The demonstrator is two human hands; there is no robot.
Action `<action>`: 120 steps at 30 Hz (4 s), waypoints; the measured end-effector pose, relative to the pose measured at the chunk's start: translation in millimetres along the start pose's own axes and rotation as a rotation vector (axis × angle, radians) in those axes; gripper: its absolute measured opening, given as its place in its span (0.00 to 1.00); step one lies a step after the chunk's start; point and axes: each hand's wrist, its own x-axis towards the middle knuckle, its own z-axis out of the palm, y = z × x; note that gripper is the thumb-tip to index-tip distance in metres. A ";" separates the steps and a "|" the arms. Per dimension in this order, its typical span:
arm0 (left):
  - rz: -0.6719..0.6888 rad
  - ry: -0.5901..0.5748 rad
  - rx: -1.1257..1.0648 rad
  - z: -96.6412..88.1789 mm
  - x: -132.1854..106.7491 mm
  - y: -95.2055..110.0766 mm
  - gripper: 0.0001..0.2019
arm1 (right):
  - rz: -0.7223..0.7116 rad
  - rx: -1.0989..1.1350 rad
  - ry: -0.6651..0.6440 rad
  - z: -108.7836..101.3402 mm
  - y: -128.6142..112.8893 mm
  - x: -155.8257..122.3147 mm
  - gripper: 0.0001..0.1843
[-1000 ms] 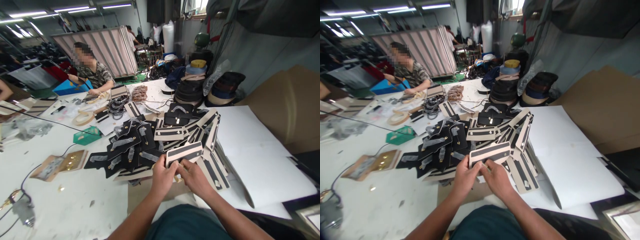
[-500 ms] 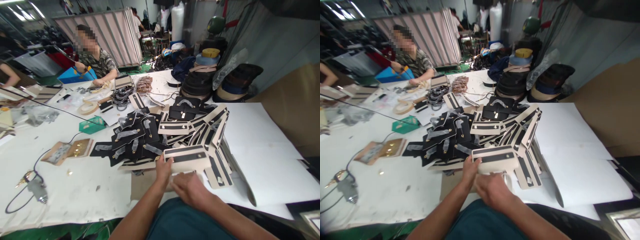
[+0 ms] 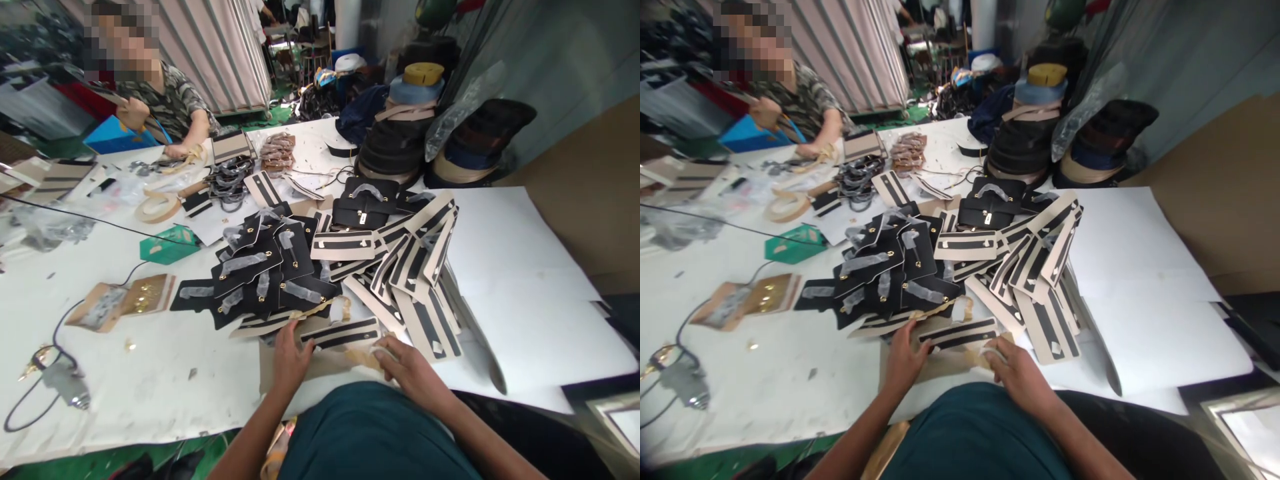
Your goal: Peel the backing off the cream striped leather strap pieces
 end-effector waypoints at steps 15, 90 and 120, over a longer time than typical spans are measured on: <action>0.397 -0.841 0.337 62.7 69.3 88.9 0.14 | 0.125 0.221 0.101 1.5 22.8 -13.5 0.24; -0.080 0.066 0.639 20.4 263.9 56.6 0.35 | -0.018 0.051 -0.175 -8.7 24.6 18.3 0.14; -0.272 -0.778 -1.023 -68.2 36.7 141.3 0.41 | -0.207 0.229 0.206 -13.3 -61.0 23.1 0.24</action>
